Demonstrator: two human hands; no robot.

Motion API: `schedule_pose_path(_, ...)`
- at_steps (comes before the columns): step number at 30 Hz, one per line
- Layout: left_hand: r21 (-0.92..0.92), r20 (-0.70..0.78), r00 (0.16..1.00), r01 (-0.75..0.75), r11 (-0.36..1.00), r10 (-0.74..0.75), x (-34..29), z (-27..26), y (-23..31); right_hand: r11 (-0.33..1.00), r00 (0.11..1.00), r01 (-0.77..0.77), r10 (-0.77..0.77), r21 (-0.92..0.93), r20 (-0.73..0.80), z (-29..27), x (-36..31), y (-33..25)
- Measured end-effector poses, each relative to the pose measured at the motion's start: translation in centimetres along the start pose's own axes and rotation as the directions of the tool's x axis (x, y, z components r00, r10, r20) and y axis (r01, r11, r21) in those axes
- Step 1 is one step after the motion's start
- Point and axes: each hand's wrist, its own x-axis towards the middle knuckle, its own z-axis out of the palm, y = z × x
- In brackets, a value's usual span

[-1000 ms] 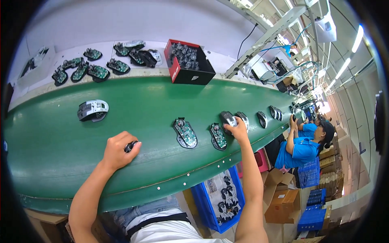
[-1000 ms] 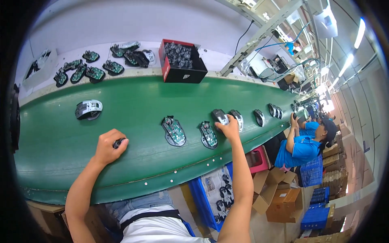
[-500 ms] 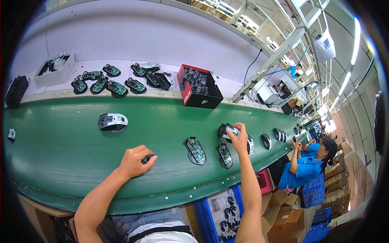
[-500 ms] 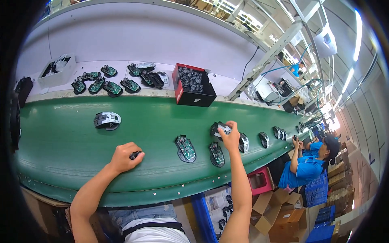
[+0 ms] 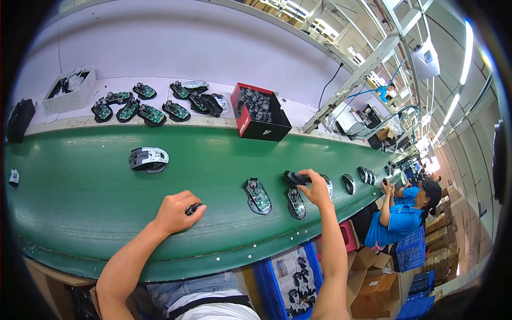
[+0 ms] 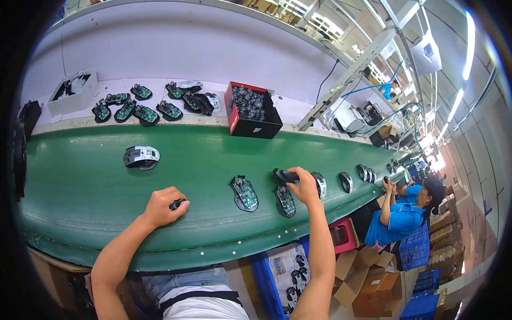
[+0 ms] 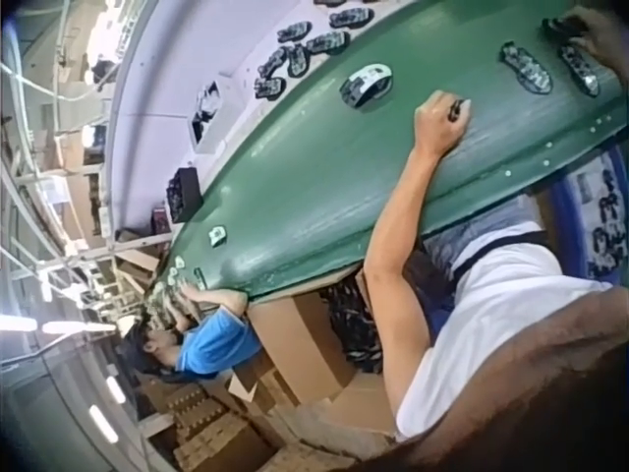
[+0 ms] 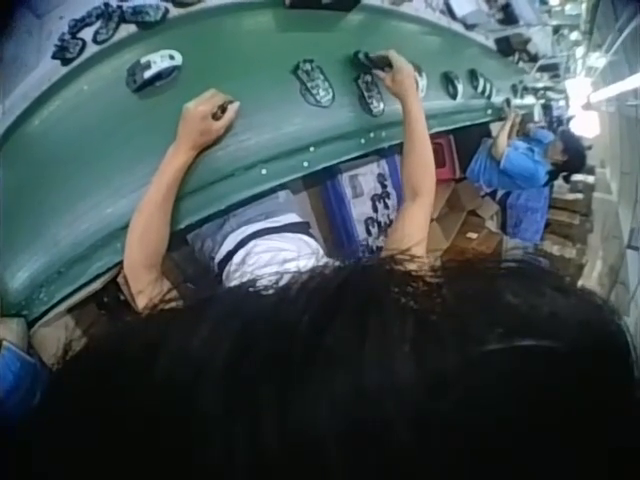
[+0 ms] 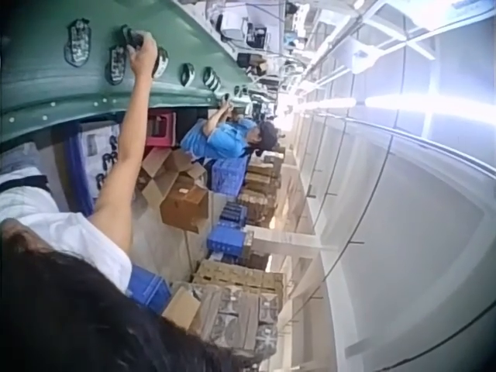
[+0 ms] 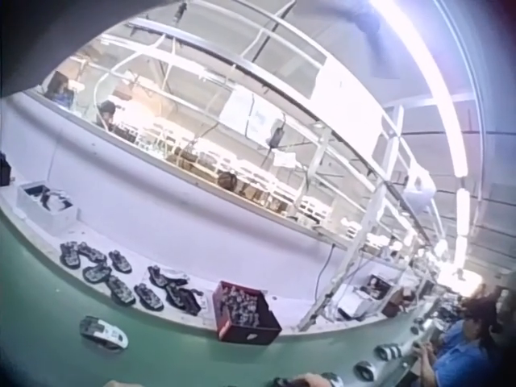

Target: The person assembles computer mice on a conveyor belt by installing scroll wheel components into mouse bases by hand and attaching upper mouse casings onto the bases.

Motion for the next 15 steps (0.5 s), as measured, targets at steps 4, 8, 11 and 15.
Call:
schedule_pose_path(4,0.006,0.015,1.0,-0.002,1.0,0.002,0.1,-0.1,0.1,0.999,0.999,-0.038,0.038,0.021,-0.022,0.3,-0.1,0.4)
schedule_pose_path(8,0.005,0.006,1.0,-0.009,1.0,0.009,0.2,0.1,0.4,0.8,0.95,-0.254,0.312,0.543,-0.017,0.7,-0.4,5.7)
schedule_pose_path(11,-0.002,0.0,1.0,-0.012,1.0,0.012,0.1,0.2,0.1,0.734,0.886,-0.434,0.453,0.523,0.099,0.4,-0.2,8.4)
schedule_pose_path(15,-0.003,0.013,1.0,-0.016,1.0,0.016,0.4,0.3,0.3,0.911,0.916,-0.39,0.398,0.137,-0.039,0.9,-2.5,10.3)
